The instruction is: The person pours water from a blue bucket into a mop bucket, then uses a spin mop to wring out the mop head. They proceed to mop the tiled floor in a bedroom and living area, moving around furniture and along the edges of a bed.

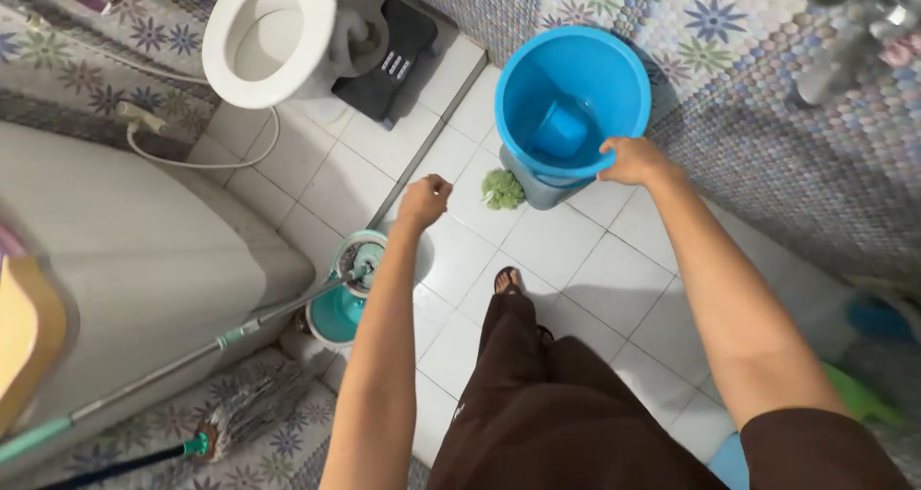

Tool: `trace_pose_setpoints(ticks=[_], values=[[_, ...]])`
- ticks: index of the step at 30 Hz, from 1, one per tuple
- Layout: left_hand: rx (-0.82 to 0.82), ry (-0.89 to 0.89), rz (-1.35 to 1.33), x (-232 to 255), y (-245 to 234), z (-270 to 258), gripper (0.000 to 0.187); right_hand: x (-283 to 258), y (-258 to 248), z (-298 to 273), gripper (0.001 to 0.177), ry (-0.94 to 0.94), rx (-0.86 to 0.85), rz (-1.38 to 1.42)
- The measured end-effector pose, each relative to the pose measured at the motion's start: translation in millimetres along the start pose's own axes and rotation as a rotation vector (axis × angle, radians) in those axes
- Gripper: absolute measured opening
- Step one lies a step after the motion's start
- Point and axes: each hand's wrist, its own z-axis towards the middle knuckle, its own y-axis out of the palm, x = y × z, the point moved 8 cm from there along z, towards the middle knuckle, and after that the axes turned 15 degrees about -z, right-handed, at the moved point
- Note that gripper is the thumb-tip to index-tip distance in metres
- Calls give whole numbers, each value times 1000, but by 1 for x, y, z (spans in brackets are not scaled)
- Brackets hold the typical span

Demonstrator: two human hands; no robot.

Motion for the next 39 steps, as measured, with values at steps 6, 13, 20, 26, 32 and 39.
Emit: trace_pose_setpoints(ticks=[6, 13, 20, 26, 32, 39], values=[[-43, -32, -11, -10, 68, 73, 28, 9, 67, 102, 49, 67, -20, 187], [-96, -183, -105, -25, 156, 122, 47, 1, 155, 203, 54, 107, -48, 323], [-58, -316, -154, -3, 196, 161, 93, 9, 232, 294, 75, 212, 42, 237], [15, -274, -105, -4, 206, 177, 95, 26, 291, 349, 97, 396, 70, 314], [9, -308, -195, -15, 216, 175, 90, 15, 293, 361, 87, 377, -13, 313], [-1, -301, -145, -13, 216, 178, 92, -8, 235, 331, 78, 413, -141, 540]])
